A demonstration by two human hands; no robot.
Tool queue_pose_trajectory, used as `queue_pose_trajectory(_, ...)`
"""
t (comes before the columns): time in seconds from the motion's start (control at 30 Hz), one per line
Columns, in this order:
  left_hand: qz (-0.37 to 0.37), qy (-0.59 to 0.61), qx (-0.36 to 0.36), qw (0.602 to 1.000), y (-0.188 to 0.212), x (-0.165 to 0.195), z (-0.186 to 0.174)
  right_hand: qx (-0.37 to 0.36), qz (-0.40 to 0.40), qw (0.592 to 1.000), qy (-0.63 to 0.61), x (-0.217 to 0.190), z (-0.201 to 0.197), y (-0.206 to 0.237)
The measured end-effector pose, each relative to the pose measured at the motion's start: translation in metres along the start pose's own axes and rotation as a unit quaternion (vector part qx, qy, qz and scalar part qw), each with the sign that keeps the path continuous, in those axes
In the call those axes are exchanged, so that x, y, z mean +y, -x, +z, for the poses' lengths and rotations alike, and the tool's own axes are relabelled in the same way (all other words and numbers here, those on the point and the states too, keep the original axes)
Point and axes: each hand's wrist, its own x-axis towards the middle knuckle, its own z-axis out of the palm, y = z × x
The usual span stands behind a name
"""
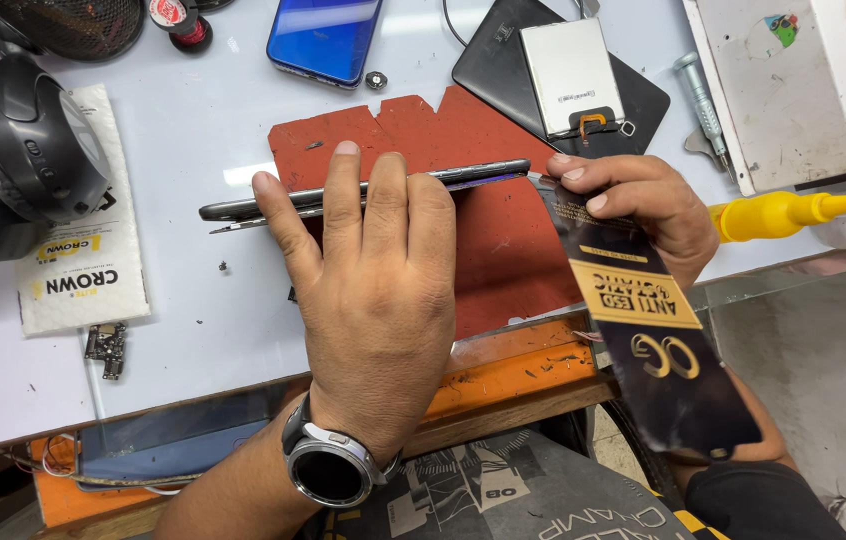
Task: The person applies adhesive to a smartphone back cover and aligns it with the phone chassis. They then use a plastic card to press the edges and remove excess adhesive. The person briefly handles a wireless earbud case before returning to the phone to continue pressing the back cover into place.
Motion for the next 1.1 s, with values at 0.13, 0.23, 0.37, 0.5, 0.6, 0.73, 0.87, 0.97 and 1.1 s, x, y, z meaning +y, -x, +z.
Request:
queue_pose_trajectory(0.13, 0.001, -0.008, 0.000, 1.000, 0.001, 0.001, 0.001, 0.005, -0.002, 1.000, 0.021, -0.002, 0.004, 0.000)
queue_pose_trajectory(0.23, 0.000, -0.005, 0.000, 1.000, 0.001, -0.003, 0.003, 0.006, -0.013, 0.999, 0.030, 0.000, 0.007, -0.003)
queue_pose_trajectory(0.37, 0.001, -0.006, -0.004, 1.000, 0.001, -0.005, 0.003, 0.017, -0.015, 0.998, 0.055, 0.000, 0.013, -0.004)
queue_pose_trajectory(0.5, -0.001, -0.005, -0.001, 1.000, 0.001, -0.003, 0.004, 0.011, -0.011, 0.997, 0.070, -0.002, 0.012, -0.003)
queue_pose_trajectory(0.6, 0.000, 0.001, 0.000, 1.000, 0.001, -0.003, 0.004, -0.008, -0.012, 0.998, 0.054, -0.002, 0.007, -0.004)
queue_pose_trajectory(0.73, 0.004, 0.003, 0.004, 1.000, 0.001, -0.005, 0.005, -0.007, -0.013, 0.997, 0.071, 0.001, 0.010, -0.004)
queue_pose_trajectory(0.87, 0.001, 0.002, 0.000, 1.000, 0.000, -0.005, 0.004, -0.001, -0.013, 0.996, 0.085, 0.002, 0.014, -0.006)
queue_pose_trajectory(0.97, 0.000, -0.002, -0.005, 1.000, -0.001, -0.004, 0.002, 0.001, 0.003, 0.998, 0.056, 0.001, 0.014, -0.011)
queue_pose_trajectory(1.1, 0.002, 0.000, -0.003, 1.000, -0.001, -0.004, 0.002, 0.020, 0.001, 0.998, 0.054, 0.005, 0.019, -0.016)
